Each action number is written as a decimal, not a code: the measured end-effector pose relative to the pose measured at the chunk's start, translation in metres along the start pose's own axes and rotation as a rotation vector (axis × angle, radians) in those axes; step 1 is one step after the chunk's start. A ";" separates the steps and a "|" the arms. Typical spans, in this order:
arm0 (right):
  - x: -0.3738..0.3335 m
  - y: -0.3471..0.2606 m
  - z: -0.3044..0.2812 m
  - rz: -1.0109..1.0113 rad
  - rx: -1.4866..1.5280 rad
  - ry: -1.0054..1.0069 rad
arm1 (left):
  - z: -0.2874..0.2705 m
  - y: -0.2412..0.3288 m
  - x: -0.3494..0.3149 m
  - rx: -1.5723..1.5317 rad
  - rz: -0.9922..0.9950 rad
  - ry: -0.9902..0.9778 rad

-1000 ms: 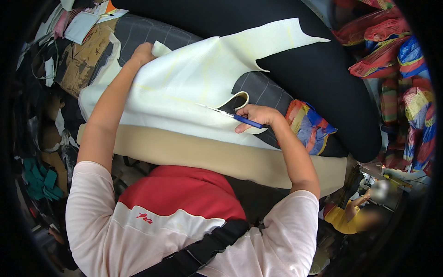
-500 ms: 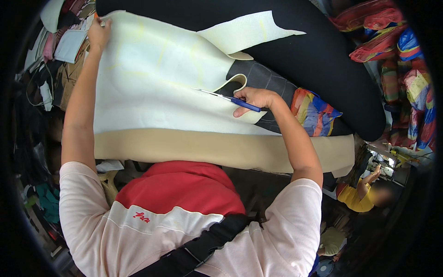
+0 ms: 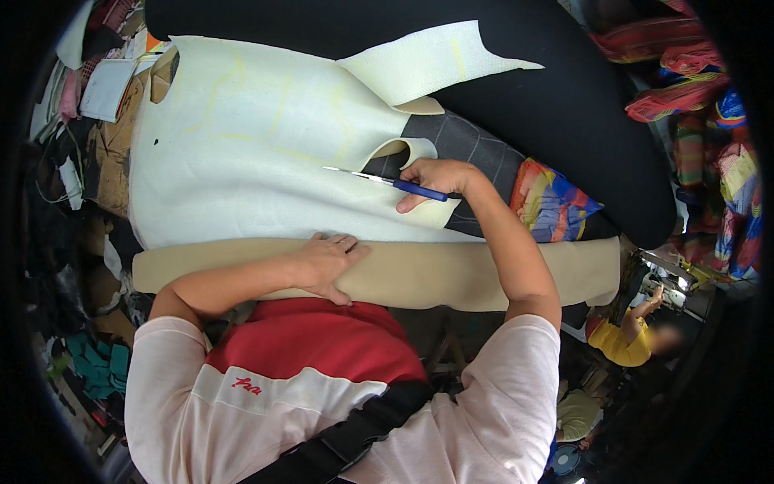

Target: The person places a paper pattern on a roll of light-colored fabric, traces its outline with a yellow marker, then uses scissors to cut along the marked line. The cut piece is set aside, and the person continues to mark and organize materials on the worktable.

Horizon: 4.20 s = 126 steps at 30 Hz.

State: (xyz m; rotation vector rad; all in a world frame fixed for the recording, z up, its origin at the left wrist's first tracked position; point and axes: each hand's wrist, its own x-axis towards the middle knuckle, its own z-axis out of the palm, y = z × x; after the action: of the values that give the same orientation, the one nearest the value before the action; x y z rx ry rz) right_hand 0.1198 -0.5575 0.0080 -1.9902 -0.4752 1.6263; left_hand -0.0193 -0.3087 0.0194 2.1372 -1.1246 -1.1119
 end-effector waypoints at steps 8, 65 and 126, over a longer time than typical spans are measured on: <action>0.001 0.000 0.010 0.022 0.004 0.003 | 0.012 -0.045 0.051 -0.677 0.268 -0.568; -0.026 0.008 0.042 0.029 -0.018 -0.016 | 0.035 -0.010 -0.061 -0.001 -0.022 0.218; 0.079 -0.120 0.048 0.096 0.033 0.075 | 0.003 -0.071 -0.018 -0.298 0.186 -0.034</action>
State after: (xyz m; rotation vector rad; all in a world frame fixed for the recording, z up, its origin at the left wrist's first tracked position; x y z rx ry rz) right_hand 0.0971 -0.4075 0.0099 -2.0694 -0.3273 1.5984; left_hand 0.0041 -0.2547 -0.0247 1.7559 -1.0718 -1.1524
